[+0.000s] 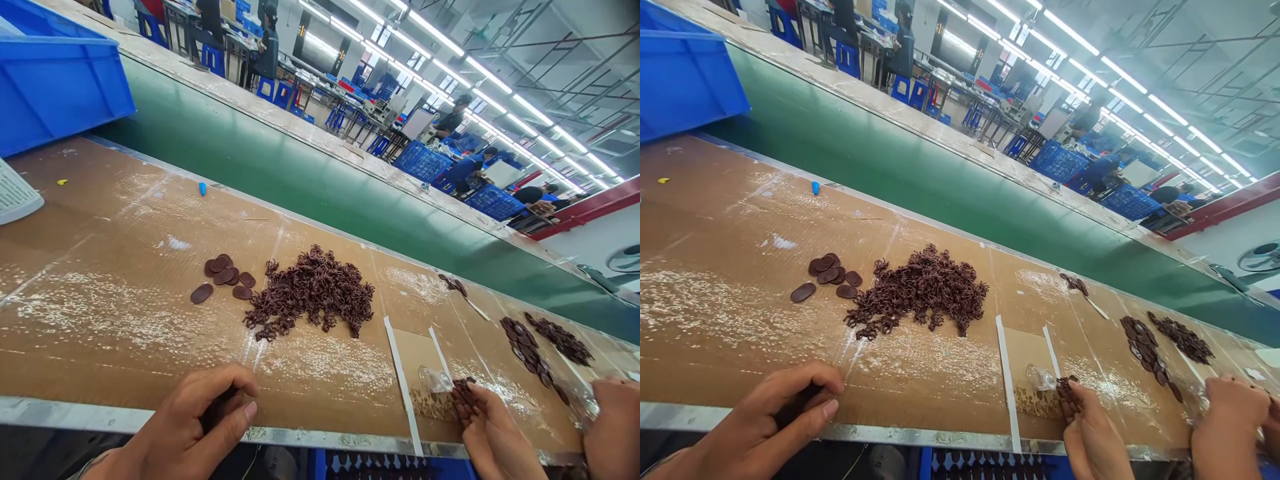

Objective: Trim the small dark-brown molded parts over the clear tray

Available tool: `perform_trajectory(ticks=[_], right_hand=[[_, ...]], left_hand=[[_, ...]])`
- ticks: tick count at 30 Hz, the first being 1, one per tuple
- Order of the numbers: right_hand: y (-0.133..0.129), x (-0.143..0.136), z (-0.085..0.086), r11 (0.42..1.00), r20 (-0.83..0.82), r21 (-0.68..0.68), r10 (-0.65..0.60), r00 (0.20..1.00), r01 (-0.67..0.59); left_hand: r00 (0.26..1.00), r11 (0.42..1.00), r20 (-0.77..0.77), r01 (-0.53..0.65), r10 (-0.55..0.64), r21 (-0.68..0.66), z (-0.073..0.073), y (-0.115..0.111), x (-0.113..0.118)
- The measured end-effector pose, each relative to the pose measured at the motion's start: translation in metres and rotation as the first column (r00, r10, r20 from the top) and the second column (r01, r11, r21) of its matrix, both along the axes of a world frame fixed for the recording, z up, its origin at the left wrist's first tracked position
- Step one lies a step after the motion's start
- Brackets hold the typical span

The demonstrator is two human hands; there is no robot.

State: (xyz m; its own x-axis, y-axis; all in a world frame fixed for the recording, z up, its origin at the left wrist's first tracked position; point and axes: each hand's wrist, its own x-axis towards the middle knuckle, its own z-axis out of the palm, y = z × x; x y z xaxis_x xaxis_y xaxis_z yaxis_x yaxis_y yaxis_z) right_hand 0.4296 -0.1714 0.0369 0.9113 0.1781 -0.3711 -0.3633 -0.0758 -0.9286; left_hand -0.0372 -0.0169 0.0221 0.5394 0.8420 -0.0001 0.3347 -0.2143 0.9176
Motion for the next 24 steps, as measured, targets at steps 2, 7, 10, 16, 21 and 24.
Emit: perform_trajectory(ticks=[2,7,10,16,21,24], right_hand=[[0.0,0.0,0.0,1.0,0.0,-0.006,-0.002,1.0,0.002],[0.0,-0.004,0.005,1.0,0.005,-0.007,0.02,1.0,-0.02],[0.002,-0.009,0.009,0.999,-0.008,-0.015,0.036,0.999,-0.036],[0.007,-0.019,0.017,0.999,0.008,-0.036,-0.016,1.0,0.016],[0.009,-0.02,0.018,1.0,0.019,-0.024,-0.007,1.0,0.008],[0.008,-0.018,0.017,1.0,0.033,-0.027,-0.002,0.999,0.003]], left_hand=[[1.0,1.0,0.004,-0.007,0.007,0.008,0.001,0.0,0.0],[1.0,0.999,0.019,-0.012,0.011,0.041,0.002,0.0,0.001],[1.0,0.998,0.019,-0.001,0.0,0.062,0.004,0.001,0.002],[1.0,0.996,0.02,0.011,-0.013,0.089,0.007,0.003,0.002],[0.999,0.996,0.023,0.024,-0.026,0.088,0.008,0.004,0.002],[0.999,0.996,0.018,0.025,-0.027,0.084,0.008,0.005,0.002]])
